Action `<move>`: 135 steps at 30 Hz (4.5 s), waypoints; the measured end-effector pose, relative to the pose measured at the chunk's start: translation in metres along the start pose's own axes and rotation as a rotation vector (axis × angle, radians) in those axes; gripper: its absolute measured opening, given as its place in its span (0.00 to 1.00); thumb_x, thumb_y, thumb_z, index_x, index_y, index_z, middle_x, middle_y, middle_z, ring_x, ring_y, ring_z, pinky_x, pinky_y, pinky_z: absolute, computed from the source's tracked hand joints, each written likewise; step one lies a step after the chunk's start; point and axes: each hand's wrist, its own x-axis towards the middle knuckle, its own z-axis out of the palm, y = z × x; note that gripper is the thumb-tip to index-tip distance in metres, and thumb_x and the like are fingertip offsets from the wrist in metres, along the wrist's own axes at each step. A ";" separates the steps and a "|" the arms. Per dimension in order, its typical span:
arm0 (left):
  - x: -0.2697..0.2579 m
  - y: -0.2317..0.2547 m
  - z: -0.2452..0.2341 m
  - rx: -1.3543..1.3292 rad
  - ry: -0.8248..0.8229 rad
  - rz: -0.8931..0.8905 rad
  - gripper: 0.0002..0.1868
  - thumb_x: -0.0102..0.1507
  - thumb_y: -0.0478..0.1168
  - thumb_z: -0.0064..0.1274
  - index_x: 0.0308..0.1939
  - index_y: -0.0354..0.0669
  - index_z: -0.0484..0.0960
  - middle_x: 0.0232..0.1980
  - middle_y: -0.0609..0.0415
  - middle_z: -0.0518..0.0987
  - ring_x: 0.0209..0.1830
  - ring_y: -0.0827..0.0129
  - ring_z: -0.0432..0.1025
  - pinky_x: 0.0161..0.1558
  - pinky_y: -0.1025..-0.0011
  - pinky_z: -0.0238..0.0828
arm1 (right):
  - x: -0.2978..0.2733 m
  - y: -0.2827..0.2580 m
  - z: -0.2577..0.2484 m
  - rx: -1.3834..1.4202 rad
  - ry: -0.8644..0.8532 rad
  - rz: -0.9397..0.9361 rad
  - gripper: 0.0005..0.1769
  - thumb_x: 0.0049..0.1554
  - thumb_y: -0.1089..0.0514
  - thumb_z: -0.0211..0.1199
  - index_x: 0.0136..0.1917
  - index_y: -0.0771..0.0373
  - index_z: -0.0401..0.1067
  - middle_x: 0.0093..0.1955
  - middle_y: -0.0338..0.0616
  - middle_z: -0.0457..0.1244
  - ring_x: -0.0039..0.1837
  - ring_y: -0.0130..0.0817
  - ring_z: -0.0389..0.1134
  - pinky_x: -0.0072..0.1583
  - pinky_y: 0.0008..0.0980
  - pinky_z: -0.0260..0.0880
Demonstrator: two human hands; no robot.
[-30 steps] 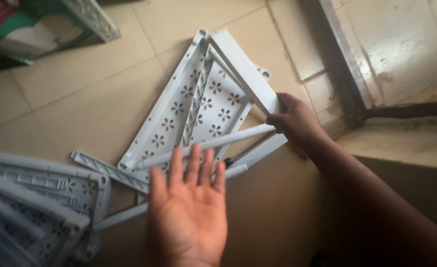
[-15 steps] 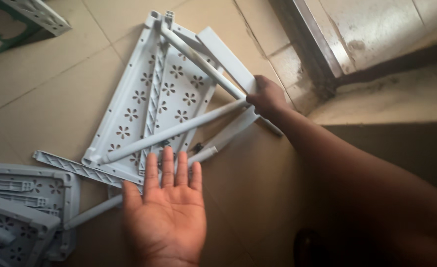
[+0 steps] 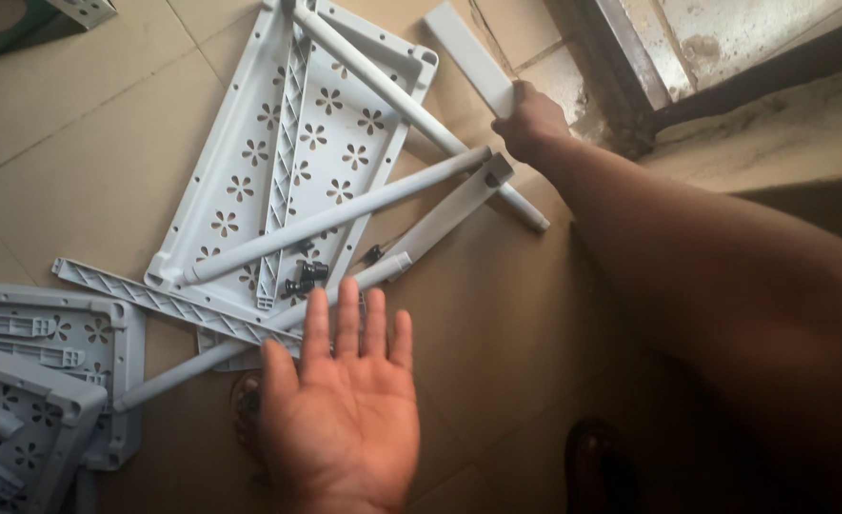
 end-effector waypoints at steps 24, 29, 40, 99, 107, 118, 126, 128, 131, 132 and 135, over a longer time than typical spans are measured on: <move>0.027 0.039 0.008 -0.399 -0.670 0.010 0.35 0.81 0.62 0.25 0.81 0.39 0.45 0.84 0.45 0.47 0.84 0.52 0.41 0.82 0.48 0.37 | 0.019 -0.110 0.020 0.018 -0.024 -0.256 0.40 0.51 0.51 0.69 0.75 0.55 0.63 0.71 0.56 0.61 0.71 0.55 0.63 0.70 0.46 0.63; 0.030 0.043 0.005 -0.307 -0.388 0.037 0.36 0.77 0.63 0.27 0.79 0.41 0.49 0.83 0.46 0.51 0.83 0.51 0.46 0.79 0.46 0.42 | 0.039 -0.150 0.028 0.080 -0.112 -0.142 0.45 0.46 0.45 0.72 0.74 0.54 0.62 0.71 0.55 0.57 0.69 0.51 0.62 0.68 0.41 0.64; 0.036 0.060 0.006 -0.220 -0.068 0.075 0.40 0.70 0.65 0.30 0.78 0.45 0.52 0.84 0.47 0.53 0.82 0.49 0.49 0.72 0.48 0.49 | 0.038 -0.163 0.040 0.224 -0.085 -0.204 0.43 0.48 0.48 0.74 0.75 0.52 0.64 0.73 0.52 0.59 0.70 0.45 0.64 0.68 0.38 0.64; 0.050 0.067 0.043 0.610 0.504 -0.174 0.24 0.63 0.40 0.50 0.65 0.47 0.77 0.50 0.51 0.83 0.44 0.59 0.76 0.42 0.56 0.70 | -0.172 -0.282 -0.033 0.952 -0.690 0.097 0.22 0.53 0.54 0.68 0.58 0.67 0.77 0.40 0.42 0.70 0.42 0.28 0.70 0.46 0.28 0.70; 0.076 0.056 0.010 0.150 0.352 -0.080 0.34 0.69 0.54 0.40 0.79 0.50 0.59 0.78 0.52 0.62 0.79 0.58 0.55 0.71 0.50 0.48 | -0.093 -0.210 0.001 0.551 -0.196 0.115 0.25 0.55 0.56 0.61 0.67 0.56 0.71 0.43 0.48 0.69 0.45 0.43 0.73 0.48 0.45 0.74; 0.110 0.118 0.081 0.400 0.297 -0.069 0.37 0.65 0.54 0.40 0.75 0.40 0.59 0.78 0.46 0.62 0.78 0.52 0.56 0.73 0.53 0.50 | -0.037 -0.159 0.057 0.271 -0.002 0.050 0.19 0.58 0.52 0.60 0.63 0.54 0.71 0.50 0.58 0.69 0.55 0.58 0.69 0.56 0.53 0.68; 0.109 0.111 0.098 0.623 0.305 -0.218 0.26 0.63 0.50 0.53 0.60 0.39 0.77 0.58 0.50 0.78 0.61 0.60 0.72 0.57 0.61 0.68 | -0.033 -0.155 0.056 0.185 -0.014 0.115 0.20 0.58 0.54 0.58 0.64 0.55 0.71 0.53 0.59 0.69 0.58 0.59 0.69 0.59 0.53 0.67; 0.099 0.099 0.090 0.586 0.320 -0.257 0.24 0.62 0.50 0.55 0.57 0.41 0.78 0.54 0.52 0.79 0.56 0.61 0.73 0.53 0.62 0.69 | -0.023 -0.145 0.056 0.072 -0.041 0.088 0.19 0.60 0.55 0.59 0.63 0.57 0.71 0.56 0.58 0.68 0.60 0.58 0.69 0.60 0.52 0.68; 0.095 0.095 0.077 0.580 0.363 -0.293 0.22 0.61 0.48 0.56 0.54 0.42 0.79 0.51 0.53 0.81 0.52 0.62 0.75 0.50 0.62 0.70 | -0.014 -0.129 0.058 -0.086 -0.078 0.067 0.21 0.56 0.56 0.63 0.63 0.57 0.72 0.62 0.56 0.65 0.64 0.55 0.67 0.63 0.49 0.68; 0.096 0.097 0.071 0.588 0.378 -0.302 0.21 0.60 0.48 0.57 0.54 0.42 0.78 0.50 0.54 0.81 0.52 0.62 0.76 0.49 0.62 0.71 | -0.012 -0.125 0.058 -0.076 -0.079 0.083 0.25 0.54 0.56 0.65 0.65 0.55 0.71 0.63 0.56 0.64 0.64 0.54 0.66 0.64 0.48 0.68; 0.103 0.108 0.057 0.573 0.390 -0.310 0.21 0.61 0.47 0.58 0.54 0.41 0.77 0.52 0.52 0.80 0.54 0.61 0.74 0.50 0.61 0.70 | -0.019 -0.116 0.055 -0.071 -0.042 0.068 0.32 0.54 0.56 0.65 0.71 0.56 0.65 0.64 0.60 0.63 0.64 0.57 0.65 0.64 0.48 0.66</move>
